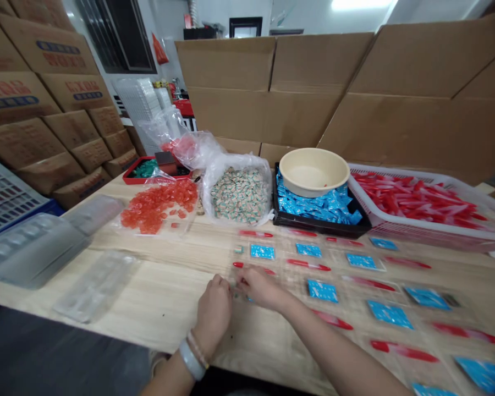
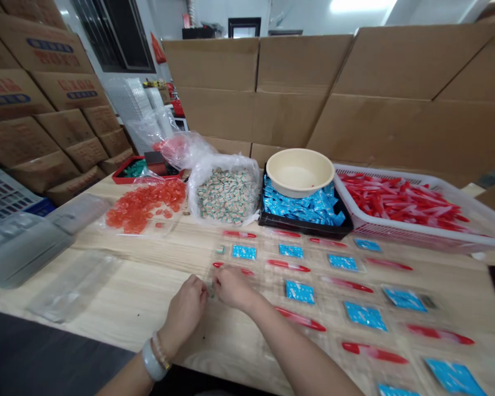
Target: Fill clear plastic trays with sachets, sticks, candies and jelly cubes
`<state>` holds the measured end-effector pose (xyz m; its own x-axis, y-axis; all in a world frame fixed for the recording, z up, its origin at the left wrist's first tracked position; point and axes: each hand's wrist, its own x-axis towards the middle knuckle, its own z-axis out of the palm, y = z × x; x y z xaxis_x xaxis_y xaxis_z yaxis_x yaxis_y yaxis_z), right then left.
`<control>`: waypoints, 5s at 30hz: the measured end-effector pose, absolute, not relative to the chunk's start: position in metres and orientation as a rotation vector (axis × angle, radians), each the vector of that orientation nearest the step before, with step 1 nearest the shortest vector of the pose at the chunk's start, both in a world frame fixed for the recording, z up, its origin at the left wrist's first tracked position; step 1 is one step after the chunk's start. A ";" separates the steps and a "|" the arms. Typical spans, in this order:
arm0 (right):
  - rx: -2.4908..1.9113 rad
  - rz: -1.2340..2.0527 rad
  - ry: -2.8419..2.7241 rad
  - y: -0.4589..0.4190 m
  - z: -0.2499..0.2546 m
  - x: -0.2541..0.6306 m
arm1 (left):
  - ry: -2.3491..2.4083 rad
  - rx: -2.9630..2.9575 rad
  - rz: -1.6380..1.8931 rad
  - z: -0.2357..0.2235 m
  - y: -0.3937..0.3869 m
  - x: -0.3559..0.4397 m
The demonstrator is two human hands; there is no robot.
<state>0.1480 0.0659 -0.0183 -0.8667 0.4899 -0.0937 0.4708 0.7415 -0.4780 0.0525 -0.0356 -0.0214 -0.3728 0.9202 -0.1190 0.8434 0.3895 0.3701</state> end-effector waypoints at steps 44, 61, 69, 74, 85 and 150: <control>-0.931 0.711 -2.433 0.270 -0.009 0.071 | 2.285 1.617 0.712 -0.014 0.162 -0.094; -0.938 0.275 -2.957 0.285 -0.045 0.040 | 2.248 1.523 0.465 -0.049 0.186 -0.075; -0.936 0.320 -2.927 0.280 -0.049 0.042 | 2.172 1.503 0.465 -0.052 0.195 -0.078; -0.946 0.380 -2.971 0.282 -0.047 0.043 | 2.202 1.445 0.402 -0.050 0.202 -0.077; -0.875 0.559 -2.894 0.286 -0.050 0.056 | 2.219 1.597 0.491 -0.043 0.198 -0.060; -0.899 0.424 -2.579 0.270 -0.060 0.040 | 2.042 1.797 0.726 -0.057 0.170 -0.078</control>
